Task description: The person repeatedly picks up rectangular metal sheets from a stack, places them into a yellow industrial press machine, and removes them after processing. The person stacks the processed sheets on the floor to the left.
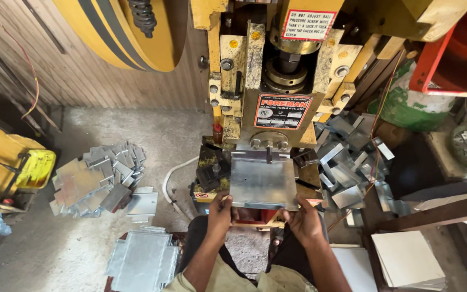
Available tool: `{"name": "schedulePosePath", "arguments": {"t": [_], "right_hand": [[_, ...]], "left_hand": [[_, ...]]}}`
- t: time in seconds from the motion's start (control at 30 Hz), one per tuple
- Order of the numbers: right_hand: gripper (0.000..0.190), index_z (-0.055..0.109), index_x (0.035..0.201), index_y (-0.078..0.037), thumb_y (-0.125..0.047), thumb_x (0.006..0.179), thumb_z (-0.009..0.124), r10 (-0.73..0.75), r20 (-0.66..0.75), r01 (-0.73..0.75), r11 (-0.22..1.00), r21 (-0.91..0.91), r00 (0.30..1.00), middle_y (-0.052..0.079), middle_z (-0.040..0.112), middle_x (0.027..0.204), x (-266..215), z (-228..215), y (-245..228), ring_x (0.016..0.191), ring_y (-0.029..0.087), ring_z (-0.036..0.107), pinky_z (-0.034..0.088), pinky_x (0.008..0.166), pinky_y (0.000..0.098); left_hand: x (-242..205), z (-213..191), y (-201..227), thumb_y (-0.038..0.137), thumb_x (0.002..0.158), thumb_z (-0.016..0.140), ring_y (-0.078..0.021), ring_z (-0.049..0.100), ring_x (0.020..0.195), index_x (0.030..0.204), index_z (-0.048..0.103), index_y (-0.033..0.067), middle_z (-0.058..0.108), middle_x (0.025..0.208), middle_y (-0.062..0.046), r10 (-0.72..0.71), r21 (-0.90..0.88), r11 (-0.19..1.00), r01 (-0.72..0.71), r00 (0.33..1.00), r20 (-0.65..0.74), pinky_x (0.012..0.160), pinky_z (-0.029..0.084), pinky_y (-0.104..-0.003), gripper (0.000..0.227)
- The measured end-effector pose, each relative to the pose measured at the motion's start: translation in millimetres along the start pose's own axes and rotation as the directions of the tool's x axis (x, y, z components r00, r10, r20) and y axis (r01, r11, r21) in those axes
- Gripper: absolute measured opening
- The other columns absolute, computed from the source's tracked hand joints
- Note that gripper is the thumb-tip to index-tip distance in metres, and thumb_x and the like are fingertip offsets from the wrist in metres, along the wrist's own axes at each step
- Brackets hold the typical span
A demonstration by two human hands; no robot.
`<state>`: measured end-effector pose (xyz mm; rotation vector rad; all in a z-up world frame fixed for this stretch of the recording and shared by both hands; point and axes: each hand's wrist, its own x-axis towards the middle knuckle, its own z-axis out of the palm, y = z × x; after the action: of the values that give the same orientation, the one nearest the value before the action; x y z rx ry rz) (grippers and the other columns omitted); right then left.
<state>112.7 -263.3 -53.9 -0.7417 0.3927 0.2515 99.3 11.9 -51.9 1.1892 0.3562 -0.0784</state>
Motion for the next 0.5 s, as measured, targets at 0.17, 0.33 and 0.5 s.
{"name": "schedulePosePath", "arguments": {"t": [0.17,0.33,0.5], "right_hand": [[0.053,0.054,0.131,0.004,-0.041,0.107,0.039,0.014,0.008,-0.014,1.0,-0.022,1.0,0.018,0.07,0.115,-7,20,-15,0.093,0.025,0.073,0.063,0.078,0.0339],[0.059,0.052,0.134,0.007,-0.044,0.107,0.036,0.031,0.012,-0.031,0.999,-0.019,0.999,0.02,0.071,0.115,-16,34,-21,0.096,0.028,0.073,0.063,0.079,0.0347],[0.067,0.053,0.13,0.0,-0.059,0.103,0.032,0.043,-0.016,-0.045,0.986,-0.161,0.999,0.024,0.072,0.109,-14,32,-22,0.069,0.025,0.067,0.054,0.055,0.0282]], "left_hand": [[-8,6,8,0.022,0.103,0.057,-0.0134,0.059,0.054,0.127,0.059,0.0076,0.058,0.066,-0.004,-0.08,-0.092,0.993,0.079,0.997,-0.001,0.046,0.044,-0.03,0.028],[-6,3,8,0.028,0.107,0.053,-0.017,0.063,0.057,0.123,0.056,0.0018,0.061,0.07,-0.006,-0.071,-0.172,0.982,0.077,0.997,0.043,0.049,0.048,-0.032,0.031],[-7,4,20,0.043,0.106,0.042,-0.0185,0.063,0.056,0.122,0.059,0.006,0.064,0.071,-0.007,-0.116,-0.144,0.982,0.125,0.991,0.069,0.048,0.046,-0.031,0.043]]}}
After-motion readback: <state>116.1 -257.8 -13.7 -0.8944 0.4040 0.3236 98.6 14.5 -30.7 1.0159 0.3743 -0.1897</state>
